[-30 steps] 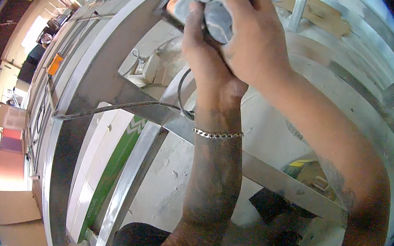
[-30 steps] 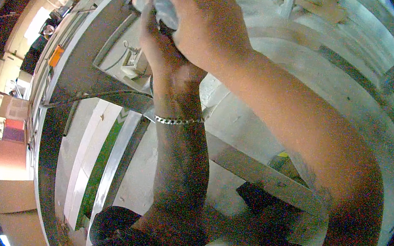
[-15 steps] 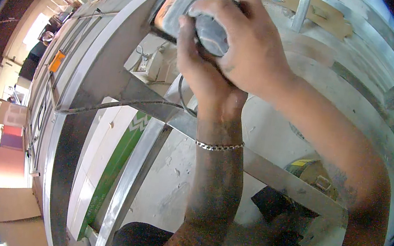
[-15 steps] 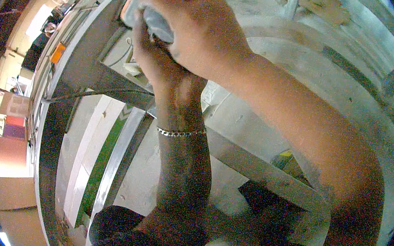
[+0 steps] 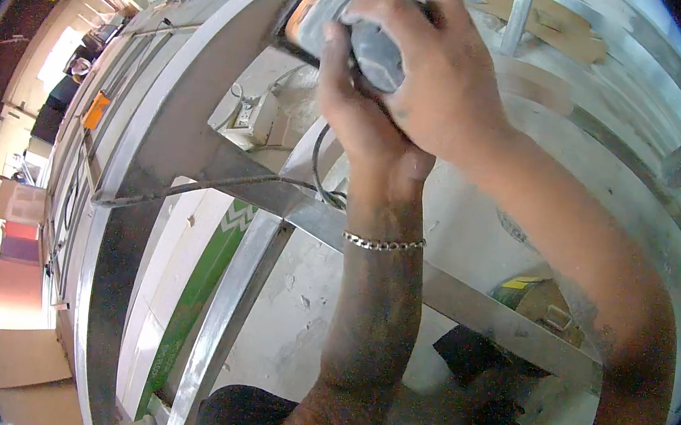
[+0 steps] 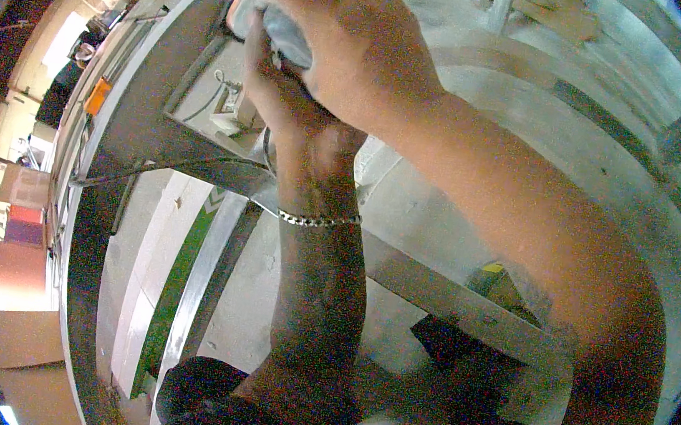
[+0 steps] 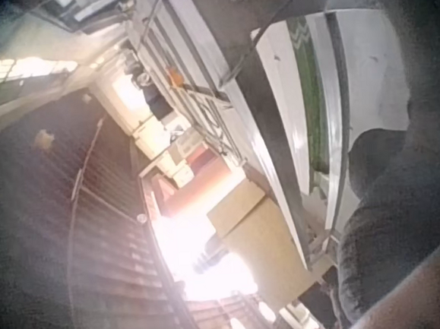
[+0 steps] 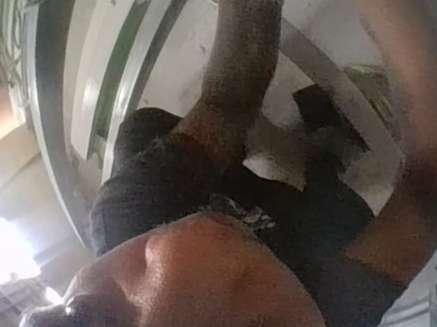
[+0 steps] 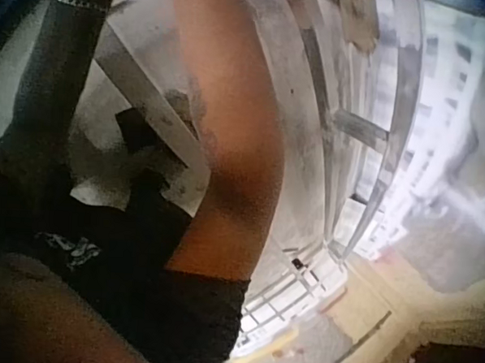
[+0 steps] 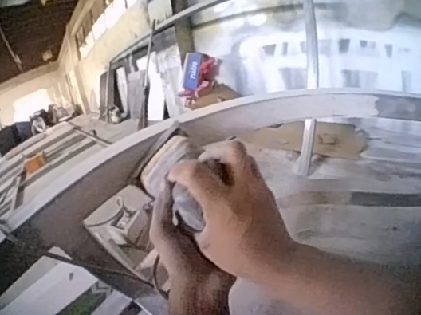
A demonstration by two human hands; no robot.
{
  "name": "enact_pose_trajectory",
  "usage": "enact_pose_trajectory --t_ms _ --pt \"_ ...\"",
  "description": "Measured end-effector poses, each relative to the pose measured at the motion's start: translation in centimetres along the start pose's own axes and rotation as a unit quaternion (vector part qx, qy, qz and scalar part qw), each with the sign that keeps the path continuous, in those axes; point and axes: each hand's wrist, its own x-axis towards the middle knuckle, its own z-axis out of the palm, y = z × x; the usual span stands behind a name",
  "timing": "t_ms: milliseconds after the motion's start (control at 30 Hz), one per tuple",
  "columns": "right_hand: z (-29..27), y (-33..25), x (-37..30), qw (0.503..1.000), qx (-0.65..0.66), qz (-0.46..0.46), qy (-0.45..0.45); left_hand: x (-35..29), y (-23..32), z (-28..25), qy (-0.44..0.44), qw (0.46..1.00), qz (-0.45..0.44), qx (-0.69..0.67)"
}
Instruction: The person sands a metal frame structure using an electric sander.
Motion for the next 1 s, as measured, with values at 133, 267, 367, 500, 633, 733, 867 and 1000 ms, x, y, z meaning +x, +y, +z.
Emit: enact_pose_trajectory --t_ms 133,267,367,500,633,733,867,1000 --pt "-0.5 -1.5 0.2 0.996 -0.034 0.081 0.005 1.2 0.5 -0.5 -0.001 0.998 -0.024 0.050" --pt "-0.1 -0.3 0.2 0.999 0.031 0.027 -0.030 -0.1 0.0 -0.6 0.024 0.999 -0.009 0.034" --pt "0.3 0.2 0.4 0.993 0.021 -0.110 -0.035 -1.2 -0.3 -1.0 -0.023 0.998 0.057 -0.003" --pt "0.7 0.0 0.1 0.997 0.059 -0.056 0.001 -1.2 -0.1 -0.4 -0.017 0.997 0.070 -0.009" --pt "0.2 0.2 0.0 0.999 0.016 -0.017 0.024 0.5 0.2 -0.7 0.008 1.000 -0.006 0.015" --pt "0.0 -0.5 0.1 0.999 -0.022 0.046 0.012 0.6 0.2 -0.4 0.056 0.998 -0.026 -0.004" --pt "0.2 -0.7 0.5 0.998 -0.030 -0.047 -0.004 -1.1 0.2 -0.4 -0.016 0.998 0.058 0.002" --pt "0.2 -1.2 0.9 0.998 -0.035 -0.048 -0.031 -1.9 0.4 0.4 0.016 0.996 0.070 -0.043"
